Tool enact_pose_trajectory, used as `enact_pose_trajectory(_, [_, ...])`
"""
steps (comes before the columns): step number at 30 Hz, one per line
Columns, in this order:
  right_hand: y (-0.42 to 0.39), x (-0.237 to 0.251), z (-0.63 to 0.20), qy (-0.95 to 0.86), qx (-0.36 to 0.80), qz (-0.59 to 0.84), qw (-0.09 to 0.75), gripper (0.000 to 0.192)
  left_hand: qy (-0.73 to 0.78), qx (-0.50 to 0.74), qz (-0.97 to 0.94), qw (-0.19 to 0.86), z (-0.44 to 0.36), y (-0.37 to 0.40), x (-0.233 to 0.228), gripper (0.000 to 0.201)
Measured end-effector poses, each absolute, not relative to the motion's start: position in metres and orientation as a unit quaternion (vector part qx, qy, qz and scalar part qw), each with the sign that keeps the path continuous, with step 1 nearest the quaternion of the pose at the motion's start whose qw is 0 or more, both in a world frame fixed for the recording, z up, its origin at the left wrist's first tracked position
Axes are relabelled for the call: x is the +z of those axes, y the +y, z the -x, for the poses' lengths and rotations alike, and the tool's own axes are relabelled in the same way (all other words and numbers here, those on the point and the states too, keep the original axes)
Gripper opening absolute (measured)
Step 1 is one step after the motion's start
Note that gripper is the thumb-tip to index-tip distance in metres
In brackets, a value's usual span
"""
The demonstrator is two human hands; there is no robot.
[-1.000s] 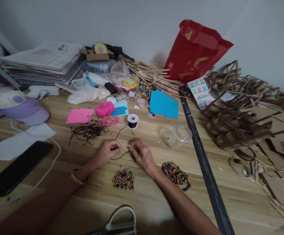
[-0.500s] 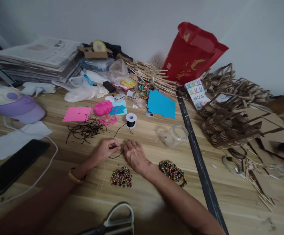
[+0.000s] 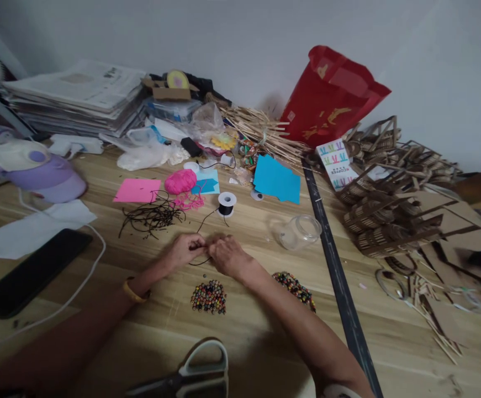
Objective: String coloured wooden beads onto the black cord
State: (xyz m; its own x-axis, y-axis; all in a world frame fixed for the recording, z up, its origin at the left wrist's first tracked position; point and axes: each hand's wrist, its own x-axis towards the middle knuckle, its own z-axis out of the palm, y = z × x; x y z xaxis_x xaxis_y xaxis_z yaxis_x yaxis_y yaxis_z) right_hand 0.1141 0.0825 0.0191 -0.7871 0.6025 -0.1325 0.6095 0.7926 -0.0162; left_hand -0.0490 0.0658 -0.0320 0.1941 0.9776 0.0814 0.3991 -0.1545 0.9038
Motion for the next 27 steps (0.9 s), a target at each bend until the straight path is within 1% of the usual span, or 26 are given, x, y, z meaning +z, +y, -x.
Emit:
enact_pose_trajectory(6, [0.086,0.025,-0.121,0.945,-0.052,-0.318,0.060,0.012,0.511,0.377,-0.654,0.412,0.051,0.065,-0.031,0.005])
enact_pose_trajectory(11, [0.088,0.024,-0.127,0.936,-0.099,-0.337,0.017,0.009,0.502,0.408,-0.641,0.412,0.050,0.060,-0.021,0.007])
enact_pose_trajectory(15, [0.087,0.025,-0.129,0.923,-0.140,-0.358,-0.025,0.011,0.493,0.428,-0.639,0.407,0.049,0.057,-0.016,0.007])
enact_pose_trajectory(18, [0.086,0.028,-0.128,0.921,-0.153,-0.355,-0.038,0.011,0.489,0.436,-0.637,0.406,0.049,0.055,-0.015,0.006])
enact_pose_trajectory(20, [0.086,0.030,-0.126,0.923,-0.151,-0.354,-0.026,0.011,0.488,0.437,-0.633,0.411,0.049,0.055,-0.014,0.006])
enact_pose_trajectory(24, [0.084,0.031,-0.121,0.918,-0.133,-0.372,0.032,0.008,0.494,0.432,-0.634,0.409,0.050,0.055,-0.014,0.006])
enact_pose_trajectory(27, [0.082,0.032,-0.118,0.914,-0.121,-0.382,0.059,0.013,0.497,0.425,-0.639,0.405,0.050,0.055,-0.014,0.006])
